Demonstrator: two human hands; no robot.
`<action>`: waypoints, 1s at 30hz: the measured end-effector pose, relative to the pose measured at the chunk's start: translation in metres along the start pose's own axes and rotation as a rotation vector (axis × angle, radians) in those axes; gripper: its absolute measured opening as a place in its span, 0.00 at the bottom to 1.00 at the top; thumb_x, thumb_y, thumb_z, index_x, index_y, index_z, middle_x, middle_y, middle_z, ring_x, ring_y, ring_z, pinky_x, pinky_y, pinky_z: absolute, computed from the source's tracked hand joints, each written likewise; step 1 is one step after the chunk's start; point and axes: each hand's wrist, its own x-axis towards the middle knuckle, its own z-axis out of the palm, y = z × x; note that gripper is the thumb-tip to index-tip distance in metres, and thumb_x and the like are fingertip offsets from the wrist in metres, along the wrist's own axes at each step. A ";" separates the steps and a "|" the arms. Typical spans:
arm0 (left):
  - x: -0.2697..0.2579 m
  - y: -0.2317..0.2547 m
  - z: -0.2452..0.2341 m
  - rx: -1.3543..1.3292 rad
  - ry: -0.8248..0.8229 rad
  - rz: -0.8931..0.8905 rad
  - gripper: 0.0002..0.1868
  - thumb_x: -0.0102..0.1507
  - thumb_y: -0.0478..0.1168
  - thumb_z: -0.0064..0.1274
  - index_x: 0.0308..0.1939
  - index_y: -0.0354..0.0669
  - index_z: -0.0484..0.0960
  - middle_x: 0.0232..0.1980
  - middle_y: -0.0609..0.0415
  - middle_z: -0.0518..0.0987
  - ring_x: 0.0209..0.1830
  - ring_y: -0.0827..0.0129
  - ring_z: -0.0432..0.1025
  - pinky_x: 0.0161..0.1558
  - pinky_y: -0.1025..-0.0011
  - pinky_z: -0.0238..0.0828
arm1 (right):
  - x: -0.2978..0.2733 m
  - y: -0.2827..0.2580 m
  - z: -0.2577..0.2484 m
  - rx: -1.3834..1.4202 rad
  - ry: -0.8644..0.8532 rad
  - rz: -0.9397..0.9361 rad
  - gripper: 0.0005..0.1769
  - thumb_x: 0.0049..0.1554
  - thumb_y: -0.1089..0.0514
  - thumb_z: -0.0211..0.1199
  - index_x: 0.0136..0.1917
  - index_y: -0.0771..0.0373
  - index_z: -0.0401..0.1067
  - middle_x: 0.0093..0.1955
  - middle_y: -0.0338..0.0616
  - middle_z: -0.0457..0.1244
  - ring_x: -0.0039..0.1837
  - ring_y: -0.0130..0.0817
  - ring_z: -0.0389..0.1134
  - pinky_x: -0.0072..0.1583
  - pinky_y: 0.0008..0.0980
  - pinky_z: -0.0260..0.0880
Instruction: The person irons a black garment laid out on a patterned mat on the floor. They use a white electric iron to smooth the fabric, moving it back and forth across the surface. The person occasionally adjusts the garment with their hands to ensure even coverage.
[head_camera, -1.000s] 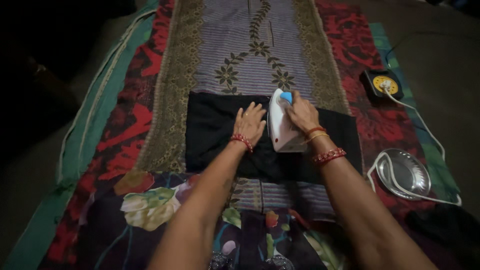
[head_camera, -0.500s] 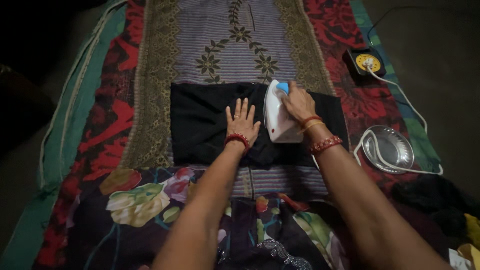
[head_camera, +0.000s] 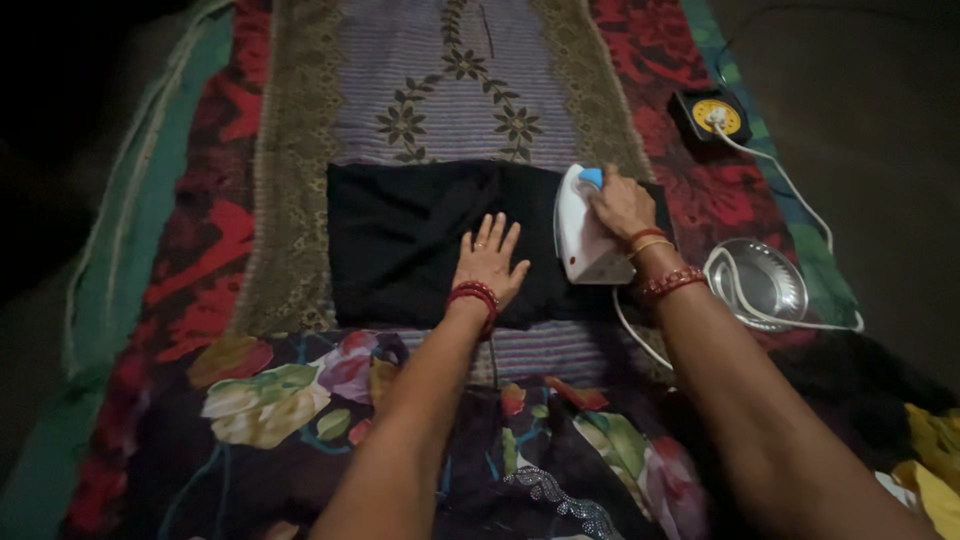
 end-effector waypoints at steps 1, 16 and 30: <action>-0.001 -0.001 -0.002 0.005 -0.002 0.000 0.39 0.68 0.61 0.39 0.80 0.51 0.52 0.84 0.48 0.47 0.84 0.56 0.39 0.77 0.49 0.36 | 0.006 0.000 0.003 -0.010 -0.006 0.010 0.31 0.61 0.38 0.57 0.64 0.64 0.64 0.55 0.66 0.68 0.57 0.67 0.69 0.56 0.60 0.69; 0.000 0.000 0.002 -0.023 0.016 0.011 0.39 0.68 0.60 0.41 0.79 0.52 0.54 0.83 0.49 0.48 0.84 0.56 0.40 0.77 0.48 0.37 | 0.007 0.045 -0.008 0.003 0.015 0.107 0.34 0.60 0.39 0.58 0.71 0.61 0.61 0.57 0.68 0.67 0.59 0.68 0.68 0.58 0.62 0.67; -0.006 0.030 -0.010 0.023 0.264 0.260 0.30 0.55 0.46 0.55 0.62 0.46 0.74 0.71 0.47 0.68 0.76 0.57 0.57 0.72 0.48 0.51 | 0.016 0.081 -0.010 -0.052 -0.007 0.106 0.29 0.60 0.42 0.58 0.64 0.66 0.66 0.57 0.69 0.67 0.59 0.69 0.68 0.58 0.63 0.66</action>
